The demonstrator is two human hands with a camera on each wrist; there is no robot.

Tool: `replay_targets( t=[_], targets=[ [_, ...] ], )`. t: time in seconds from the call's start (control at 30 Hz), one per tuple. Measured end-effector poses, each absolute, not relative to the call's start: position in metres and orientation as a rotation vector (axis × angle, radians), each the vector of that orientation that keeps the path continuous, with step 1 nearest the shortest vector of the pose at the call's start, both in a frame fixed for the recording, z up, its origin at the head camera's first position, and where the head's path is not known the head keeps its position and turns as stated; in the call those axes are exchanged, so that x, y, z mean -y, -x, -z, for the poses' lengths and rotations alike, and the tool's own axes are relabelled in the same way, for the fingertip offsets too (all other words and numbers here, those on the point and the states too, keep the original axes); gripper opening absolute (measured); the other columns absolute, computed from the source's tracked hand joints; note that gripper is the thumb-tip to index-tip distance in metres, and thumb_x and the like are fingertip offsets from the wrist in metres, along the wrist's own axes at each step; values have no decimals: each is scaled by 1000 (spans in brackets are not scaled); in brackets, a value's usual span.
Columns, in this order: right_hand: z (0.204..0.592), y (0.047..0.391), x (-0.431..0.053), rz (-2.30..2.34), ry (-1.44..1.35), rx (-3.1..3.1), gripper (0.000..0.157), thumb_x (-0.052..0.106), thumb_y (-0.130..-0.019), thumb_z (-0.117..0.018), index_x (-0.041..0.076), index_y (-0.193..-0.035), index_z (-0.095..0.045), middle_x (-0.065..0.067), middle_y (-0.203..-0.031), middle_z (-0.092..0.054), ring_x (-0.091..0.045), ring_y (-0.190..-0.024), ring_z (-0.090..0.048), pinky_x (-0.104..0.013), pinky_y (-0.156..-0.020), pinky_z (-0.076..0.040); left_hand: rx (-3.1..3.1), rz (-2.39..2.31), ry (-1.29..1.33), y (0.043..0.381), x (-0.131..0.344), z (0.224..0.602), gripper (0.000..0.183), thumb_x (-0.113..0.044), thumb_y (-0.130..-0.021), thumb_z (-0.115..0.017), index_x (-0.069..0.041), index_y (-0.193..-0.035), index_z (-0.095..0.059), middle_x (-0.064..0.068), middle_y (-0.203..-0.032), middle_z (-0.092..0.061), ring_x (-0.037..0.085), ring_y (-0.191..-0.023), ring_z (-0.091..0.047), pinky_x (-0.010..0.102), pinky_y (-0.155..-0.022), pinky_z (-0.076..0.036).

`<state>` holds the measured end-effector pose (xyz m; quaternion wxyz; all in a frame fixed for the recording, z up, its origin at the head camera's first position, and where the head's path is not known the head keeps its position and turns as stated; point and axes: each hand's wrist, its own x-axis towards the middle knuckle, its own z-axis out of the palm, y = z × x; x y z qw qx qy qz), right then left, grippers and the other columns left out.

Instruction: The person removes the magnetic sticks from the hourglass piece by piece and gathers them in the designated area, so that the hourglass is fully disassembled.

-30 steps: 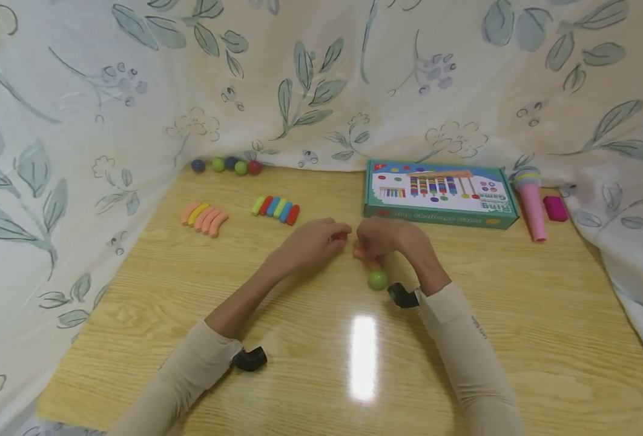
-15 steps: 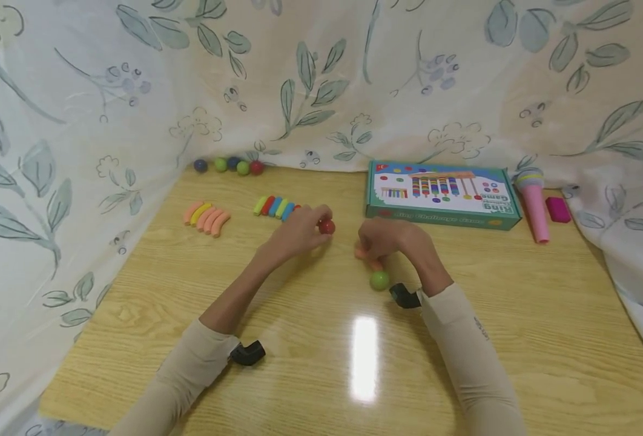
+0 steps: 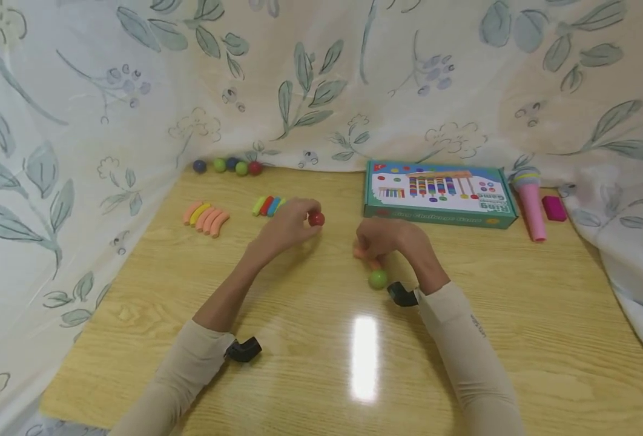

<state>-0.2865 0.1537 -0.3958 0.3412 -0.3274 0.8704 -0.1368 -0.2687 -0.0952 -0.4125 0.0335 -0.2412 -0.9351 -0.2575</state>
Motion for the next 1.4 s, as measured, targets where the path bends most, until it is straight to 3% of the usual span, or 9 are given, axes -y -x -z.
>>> replay_targets(
  t=[0.23,0.47,0.7,0.87,1.2,1.4],
  targets=[
    [400,286,-154,337,877,-2256,24,24,-106,-61,7,-91,-66,-7,-69,-73,-16,-66,-65,-25,-69,-46,2786,700,564,297,131,400,39,-6,-90,-73,-1,-128,-66,16,-114,-75,30,-97,-65,40,-84,-57],
    [397,286,-155,369,862,-2256,23,21,-106,-61,6,-89,-66,-8,-68,-73,-19,-67,-70,-25,-70,-46,2740,565,437,365,173,405,33,-5,-87,-71,3,-118,-69,20,-110,-76,36,-95,-67,47,-85,-57],
    [399,287,-158,353,865,-2262,25,23,-107,-61,6,-89,-65,-9,-68,-72,-18,-66,-66,-25,-69,-44,2795,471,351,405,191,428,31,-17,-86,-85,-5,-114,-76,17,-125,-74,42,-113,-62,57,-93,-50],
    [398,287,-156,334,890,-2265,24,23,-107,-60,7,-89,-65,-9,-69,-72,-17,-66,-63,-25,-70,-44,2833,344,276,415,199,434,33,-24,-90,-81,-9,-119,-76,14,-131,-73,41,-125,-56,56,-102,-43],
    [401,286,-150,316,911,-2266,25,23,-107,-60,8,-87,-65,-7,-66,-71,-13,-64,-60,-24,-70,-45,2880,301,186,415,212,439,27,-6,-94,-69,-4,-120,-73,18,-128,-74,42,-131,-53,55,-107,-37],
    [399,285,-153,326,905,-2284,25,24,-107,-59,8,-89,-64,-7,-67,-70,-18,-66,-63,-25,-70,-46,2801,347,277,408,199,433,29,-4,-92,-70,-3,-120,-72,19,-131,-71,44,-126,-54,55,-103,-39]
  ],
)
